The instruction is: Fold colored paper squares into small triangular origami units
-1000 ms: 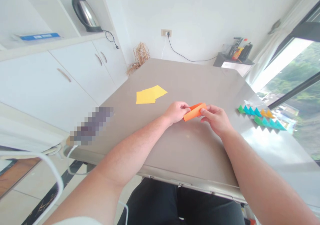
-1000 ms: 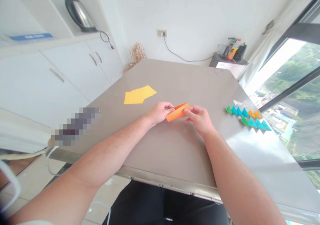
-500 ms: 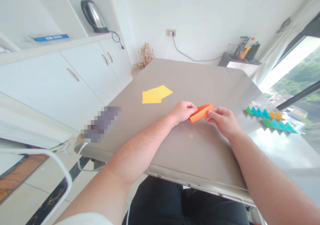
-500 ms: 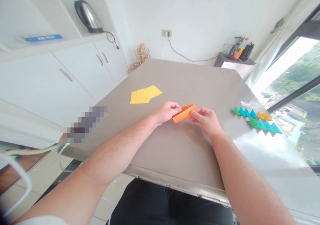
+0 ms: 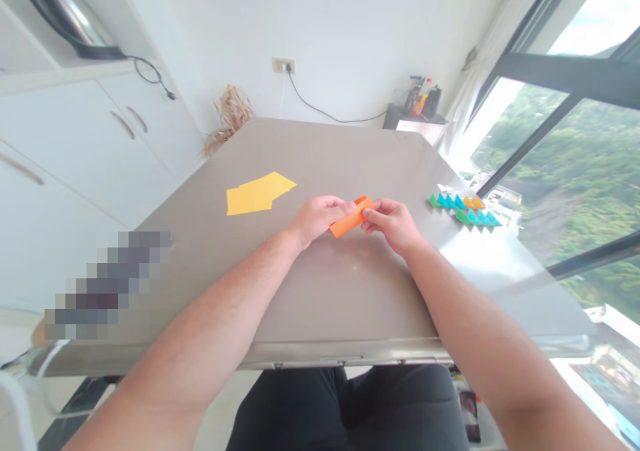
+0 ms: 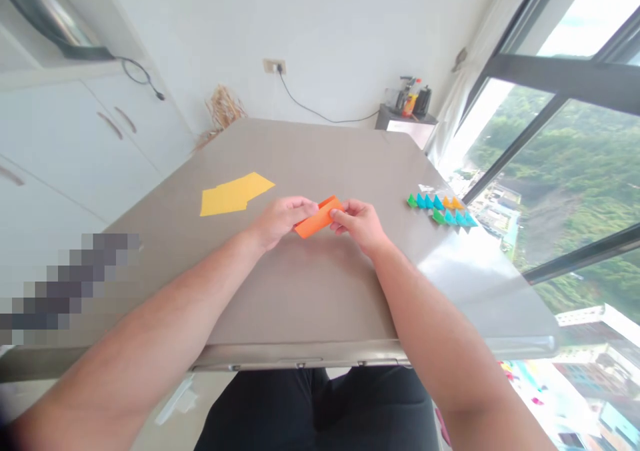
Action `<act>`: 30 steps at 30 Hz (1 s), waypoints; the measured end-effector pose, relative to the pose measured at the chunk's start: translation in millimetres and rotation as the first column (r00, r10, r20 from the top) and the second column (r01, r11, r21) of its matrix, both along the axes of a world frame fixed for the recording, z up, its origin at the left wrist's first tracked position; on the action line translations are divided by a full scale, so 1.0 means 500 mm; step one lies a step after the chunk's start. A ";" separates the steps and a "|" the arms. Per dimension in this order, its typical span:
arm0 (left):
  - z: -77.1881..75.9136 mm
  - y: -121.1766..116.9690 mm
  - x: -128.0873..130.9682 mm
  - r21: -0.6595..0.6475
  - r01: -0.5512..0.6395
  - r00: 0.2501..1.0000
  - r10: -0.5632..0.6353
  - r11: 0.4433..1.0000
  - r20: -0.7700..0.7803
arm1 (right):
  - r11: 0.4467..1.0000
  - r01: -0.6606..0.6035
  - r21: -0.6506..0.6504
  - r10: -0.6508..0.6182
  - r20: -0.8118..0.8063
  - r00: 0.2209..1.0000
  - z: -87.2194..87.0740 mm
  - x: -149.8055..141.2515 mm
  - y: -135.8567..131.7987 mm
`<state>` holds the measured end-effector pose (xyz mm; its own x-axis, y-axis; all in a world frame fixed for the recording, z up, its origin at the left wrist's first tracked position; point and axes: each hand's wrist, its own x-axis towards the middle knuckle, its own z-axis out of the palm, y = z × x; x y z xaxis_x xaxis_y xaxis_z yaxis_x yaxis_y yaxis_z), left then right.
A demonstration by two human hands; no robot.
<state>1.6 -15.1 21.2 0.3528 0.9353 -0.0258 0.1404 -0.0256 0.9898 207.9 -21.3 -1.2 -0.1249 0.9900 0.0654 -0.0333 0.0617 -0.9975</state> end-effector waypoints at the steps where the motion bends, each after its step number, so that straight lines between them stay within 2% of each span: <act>1: 0.001 -0.002 0.000 0.014 -0.014 1.000 0.014 1.000 -0.015 | 1.000 0.015 -0.002 -0.015 -0.001 1.000 0.000 0.000 0.000; 10: -0.017 -0.007 0.018 0.183 -0.146 0.966 0.180 0.972 -0.188 | 0.996 0.087 0.028 -0.088 0.022 0.996 0.001 -0.003 0.002; 16: -0.013 -0.011 0.023 0.226 -0.158 0.962 0.201 0.961 -0.183 | 0.988 0.136 0.068 -0.141 0.078 0.987 0.004 -0.011 -0.001; 30: -0.016 -0.013 0.027 0.262 -0.186 0.948 0.243 0.947 -0.207 | 0.987 0.144 0.075 -0.149 0.065 0.987 0.004 -0.014 -0.001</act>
<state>15.3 -21.5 13.3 0.1536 0.9771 0.1474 0.3950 -0.1975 0.8972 201.0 -21.7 0.8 0.0143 0.9912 0.1316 0.0514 0.1307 -0.9901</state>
